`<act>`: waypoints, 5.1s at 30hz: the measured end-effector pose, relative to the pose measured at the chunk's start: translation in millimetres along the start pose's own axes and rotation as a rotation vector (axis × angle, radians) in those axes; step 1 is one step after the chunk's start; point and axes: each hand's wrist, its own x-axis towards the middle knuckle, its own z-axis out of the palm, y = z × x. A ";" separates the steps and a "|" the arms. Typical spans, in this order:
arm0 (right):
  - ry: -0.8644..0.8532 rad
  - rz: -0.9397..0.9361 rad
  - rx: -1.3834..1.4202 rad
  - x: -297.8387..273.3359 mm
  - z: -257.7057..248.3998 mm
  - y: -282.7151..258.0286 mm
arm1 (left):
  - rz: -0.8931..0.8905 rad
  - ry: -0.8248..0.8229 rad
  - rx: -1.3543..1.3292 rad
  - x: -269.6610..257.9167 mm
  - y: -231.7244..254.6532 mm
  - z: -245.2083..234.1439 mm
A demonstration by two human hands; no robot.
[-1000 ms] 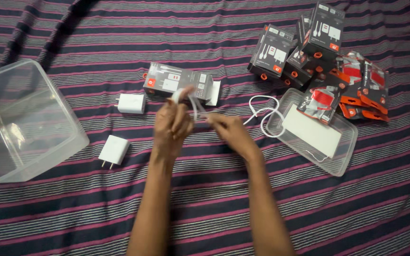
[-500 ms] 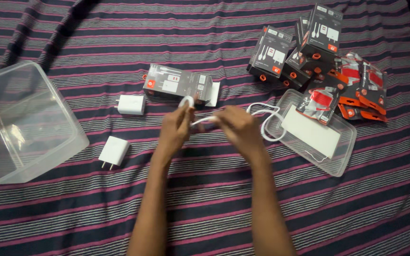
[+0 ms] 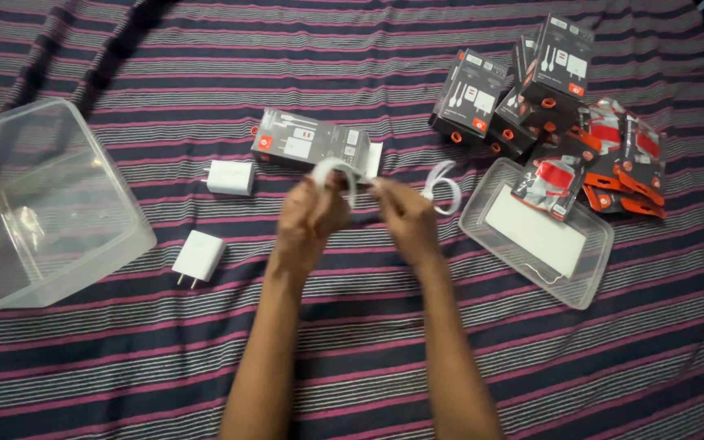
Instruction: The person packs a white USB cable and a white wall charger into a small cardboard box, then places the box into a larger shipping carton. They also stack several orange-packaged phone accessories into a clear plastic container and place the lid on top.
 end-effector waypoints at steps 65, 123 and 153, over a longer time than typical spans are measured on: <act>0.018 0.195 -0.040 7.0 -44.0 -3.0 | -0.343 -0.159 0.426 -2.3 -14.3 24.3; 0.090 -0.117 0.114 -19.9 -55.7 -3.6 | -0.287 0.045 0.602 1.7 -77.8 26.6; 0.198 0.184 -0.669 -148.3 -189.1 117.5 | -0.247 0.166 -0.069 -30.1 -199.1 0.1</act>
